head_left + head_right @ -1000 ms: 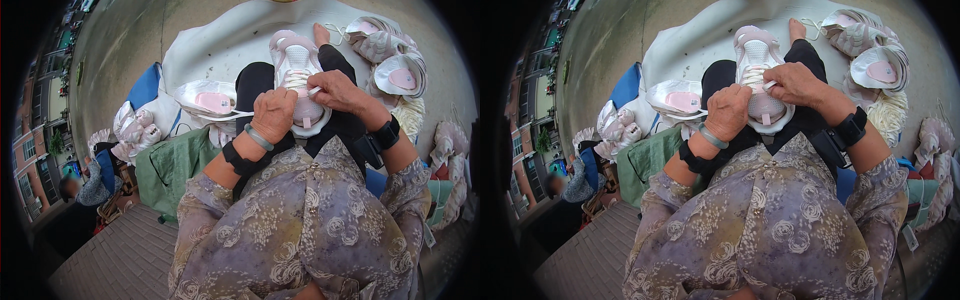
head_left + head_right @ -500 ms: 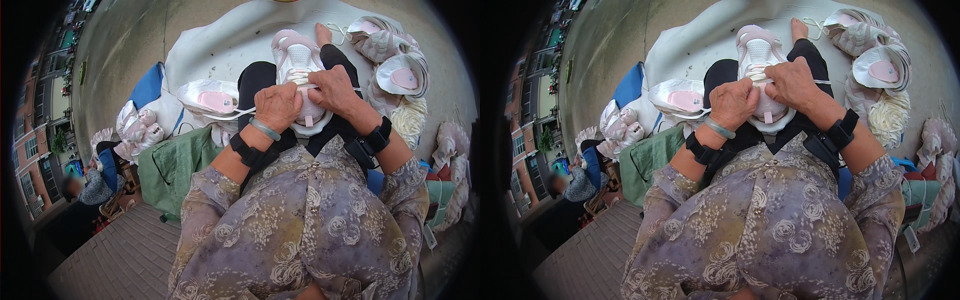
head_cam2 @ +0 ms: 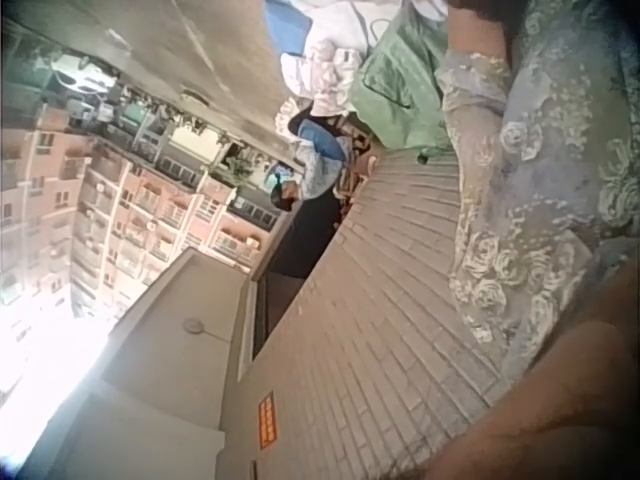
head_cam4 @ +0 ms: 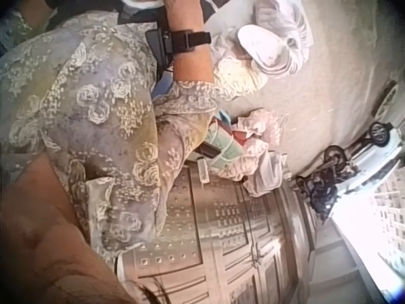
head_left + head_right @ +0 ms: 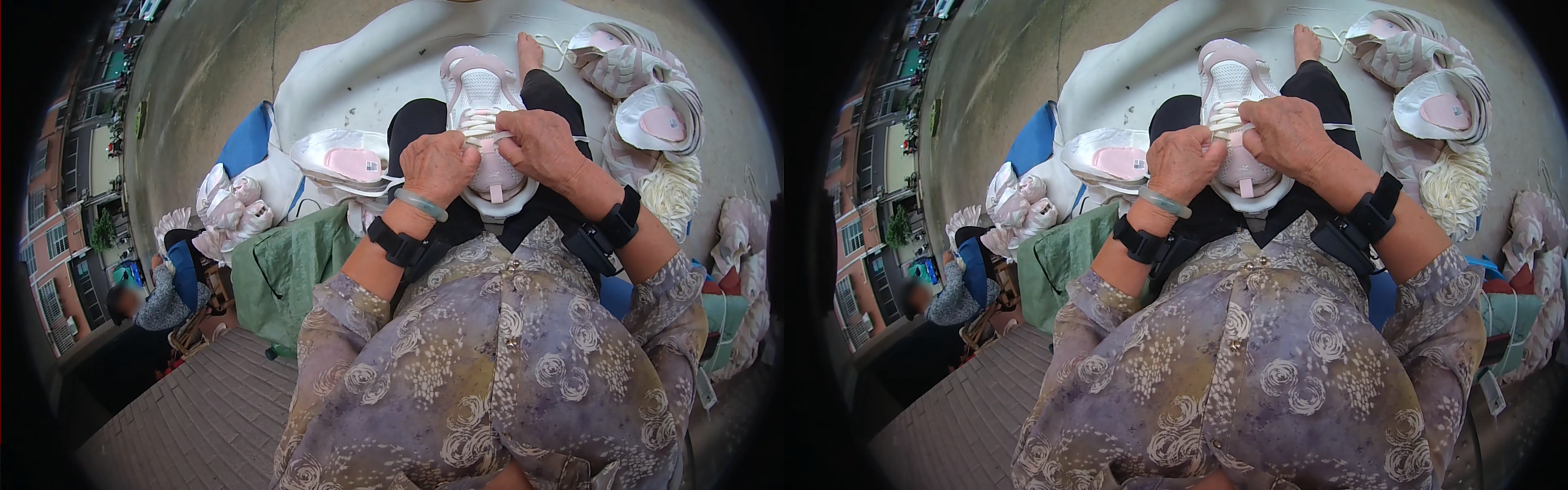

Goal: The recorder is lacing and adjusting the laces on a pink and white sneaker as part of a manufacturing or assembly process.

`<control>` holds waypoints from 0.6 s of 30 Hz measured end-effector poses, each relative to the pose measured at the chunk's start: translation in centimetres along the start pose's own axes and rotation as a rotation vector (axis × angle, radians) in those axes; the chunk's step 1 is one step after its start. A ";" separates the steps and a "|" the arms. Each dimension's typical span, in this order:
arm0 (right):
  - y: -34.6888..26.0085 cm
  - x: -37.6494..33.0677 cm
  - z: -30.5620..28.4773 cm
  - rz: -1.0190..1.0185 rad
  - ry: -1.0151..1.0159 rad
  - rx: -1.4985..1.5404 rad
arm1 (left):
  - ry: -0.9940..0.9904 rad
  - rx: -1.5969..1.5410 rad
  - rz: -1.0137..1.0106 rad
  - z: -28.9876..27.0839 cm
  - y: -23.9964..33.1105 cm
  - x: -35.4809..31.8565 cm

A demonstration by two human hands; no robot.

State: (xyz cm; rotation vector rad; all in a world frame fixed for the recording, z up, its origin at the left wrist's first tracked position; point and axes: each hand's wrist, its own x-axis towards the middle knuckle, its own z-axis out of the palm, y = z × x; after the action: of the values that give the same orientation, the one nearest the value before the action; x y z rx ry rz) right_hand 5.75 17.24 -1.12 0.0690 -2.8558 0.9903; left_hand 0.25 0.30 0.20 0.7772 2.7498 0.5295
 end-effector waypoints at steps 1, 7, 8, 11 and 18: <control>0.2 0.0 -0.3 -0.023 0.001 0.010 | 0.000 0.001 0.001 -0.1 0.0 0.1; 0.4 0.0 -2.4 -0.015 -0.016 -0.008 | -0.081 -0.179 -0.075 -0.1 -1.9 0.8; 0.3 -0.3 -2.4 -0.067 0.013 -0.035 | -0.136 -0.307 -0.109 0.3 -2.5 1.1; -0.6 -1.5 -2.4 -0.113 -0.028 -0.113 | -0.212 -0.543 -0.184 0.1 -3.4 1.2; 1.4 -5.0 -1.3 -0.101 -0.010 -0.186 | -0.300 -0.738 -0.136 -0.1 -5.0 1.4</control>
State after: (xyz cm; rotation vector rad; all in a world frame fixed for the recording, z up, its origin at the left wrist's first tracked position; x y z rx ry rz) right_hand 10.70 19.17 -1.57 0.1985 -2.9052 0.7047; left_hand -3.26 -2.98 -1.90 0.4301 2.0682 1.1832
